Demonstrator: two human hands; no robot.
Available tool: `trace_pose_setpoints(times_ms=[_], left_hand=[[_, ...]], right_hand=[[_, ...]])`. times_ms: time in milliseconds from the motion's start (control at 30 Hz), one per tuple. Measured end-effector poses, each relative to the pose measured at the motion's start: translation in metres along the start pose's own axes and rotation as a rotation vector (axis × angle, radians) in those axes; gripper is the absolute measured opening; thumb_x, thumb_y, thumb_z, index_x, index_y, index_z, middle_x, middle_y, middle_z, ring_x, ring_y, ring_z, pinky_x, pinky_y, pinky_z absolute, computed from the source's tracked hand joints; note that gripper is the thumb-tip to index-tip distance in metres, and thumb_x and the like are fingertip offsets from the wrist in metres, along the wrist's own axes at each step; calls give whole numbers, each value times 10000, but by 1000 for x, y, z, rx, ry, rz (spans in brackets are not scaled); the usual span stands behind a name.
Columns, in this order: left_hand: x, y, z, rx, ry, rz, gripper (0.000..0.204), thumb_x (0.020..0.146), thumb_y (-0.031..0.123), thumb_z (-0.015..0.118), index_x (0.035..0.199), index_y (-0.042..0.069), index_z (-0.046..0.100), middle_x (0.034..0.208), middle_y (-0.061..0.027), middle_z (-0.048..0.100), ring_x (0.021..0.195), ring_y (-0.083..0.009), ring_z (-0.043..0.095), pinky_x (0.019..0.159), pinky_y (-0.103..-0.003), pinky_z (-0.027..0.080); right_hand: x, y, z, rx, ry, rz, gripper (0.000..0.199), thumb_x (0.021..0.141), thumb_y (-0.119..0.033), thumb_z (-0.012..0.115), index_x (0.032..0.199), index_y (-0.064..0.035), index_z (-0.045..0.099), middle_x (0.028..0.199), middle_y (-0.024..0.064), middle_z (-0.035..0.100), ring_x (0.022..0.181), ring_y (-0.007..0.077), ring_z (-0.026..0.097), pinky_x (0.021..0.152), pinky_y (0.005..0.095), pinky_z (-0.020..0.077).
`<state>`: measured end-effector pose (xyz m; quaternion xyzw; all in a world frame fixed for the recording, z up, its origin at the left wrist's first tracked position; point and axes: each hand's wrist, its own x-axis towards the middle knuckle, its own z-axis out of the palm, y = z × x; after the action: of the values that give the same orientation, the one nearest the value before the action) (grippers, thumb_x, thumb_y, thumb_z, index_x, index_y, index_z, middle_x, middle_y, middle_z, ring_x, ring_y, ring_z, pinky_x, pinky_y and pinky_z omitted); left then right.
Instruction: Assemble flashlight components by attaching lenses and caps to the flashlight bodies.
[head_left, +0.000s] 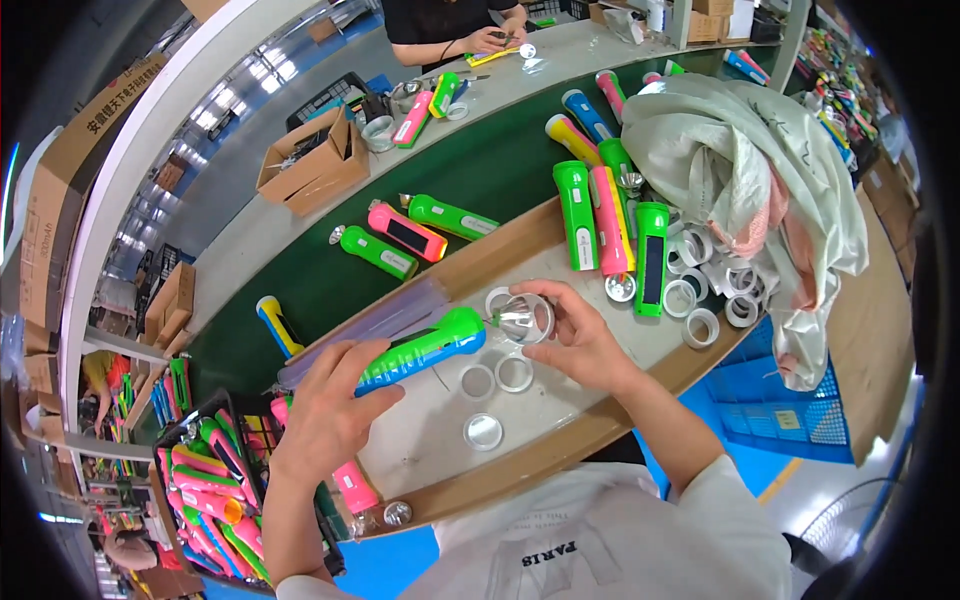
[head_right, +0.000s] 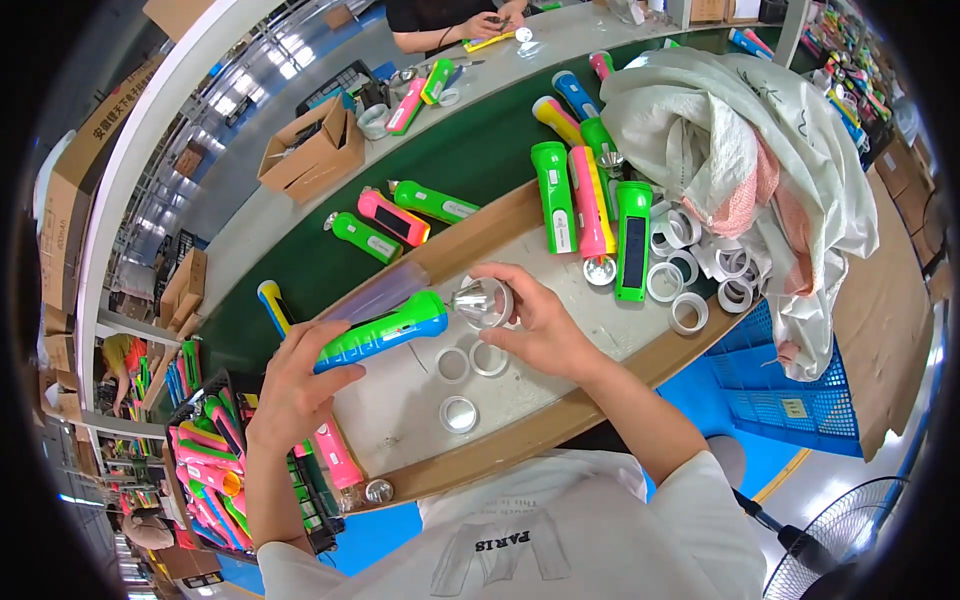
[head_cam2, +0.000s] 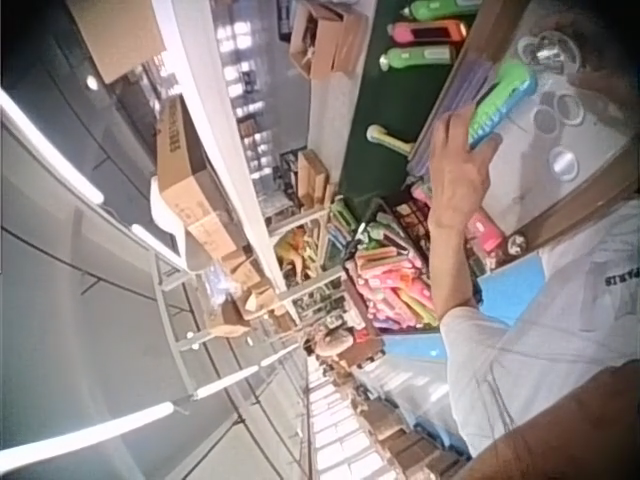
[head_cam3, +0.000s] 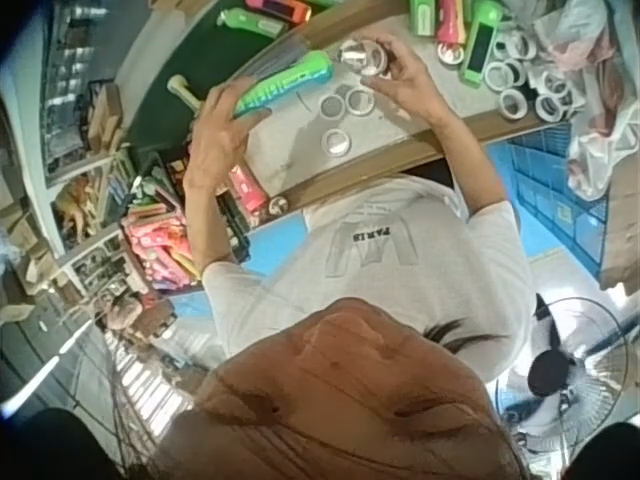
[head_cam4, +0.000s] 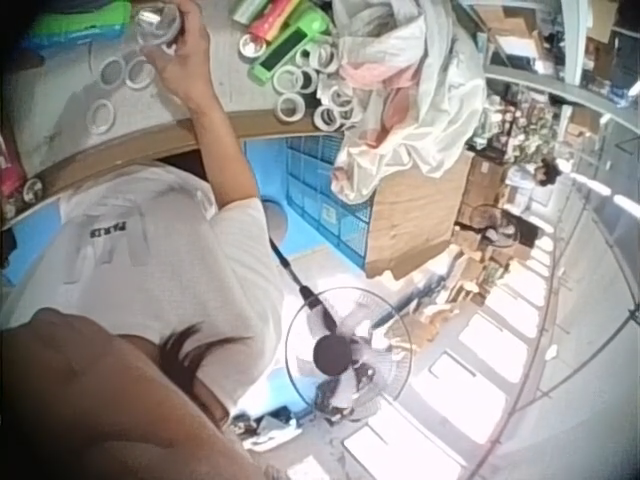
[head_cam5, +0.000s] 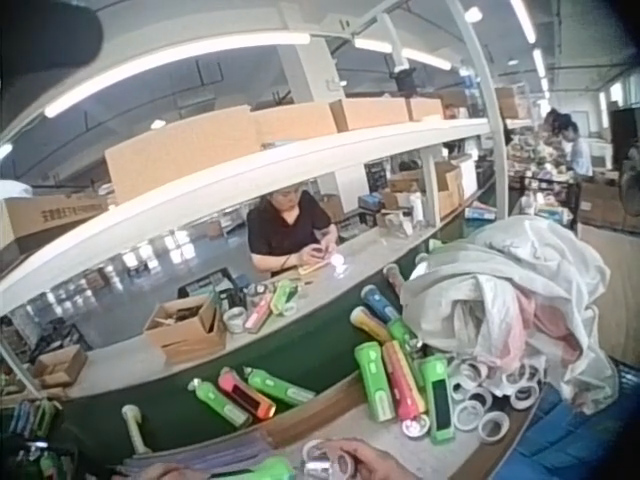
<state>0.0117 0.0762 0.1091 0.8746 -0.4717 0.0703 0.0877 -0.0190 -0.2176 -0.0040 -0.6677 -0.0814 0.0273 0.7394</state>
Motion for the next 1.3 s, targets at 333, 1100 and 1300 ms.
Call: trace_pose_setpoints(times_ms=[333,1100,1300], left_hand=[[-11,13,-11,-3,54,37,390,498,-65,677,849,102,695,1166,-127,564,1033,-361,561,796,-437,510],[-20,26,-23,-512,188,-96,488,620,-10,729,1097,-2,625,1058,-146,637,913,-306,612,755,-365,486],[-13,18,-45,-492,198,-130,478,616,-27,704,1088,-1,633,1029,-144,648,914,-292,624,763,-351,493]], right_hand=[[-6,0,6,168,-25,-113,589,760,58,719,1285,-50,475,1293,63,495,1182,180,516,1034,326,407],[-20,-5,16,263,-251,-35,643,739,66,741,1267,-97,413,1375,112,449,1260,224,455,1071,382,378],[-17,-4,23,403,-247,-4,716,720,81,757,1315,-56,383,1365,105,427,1275,214,421,1077,367,350]])
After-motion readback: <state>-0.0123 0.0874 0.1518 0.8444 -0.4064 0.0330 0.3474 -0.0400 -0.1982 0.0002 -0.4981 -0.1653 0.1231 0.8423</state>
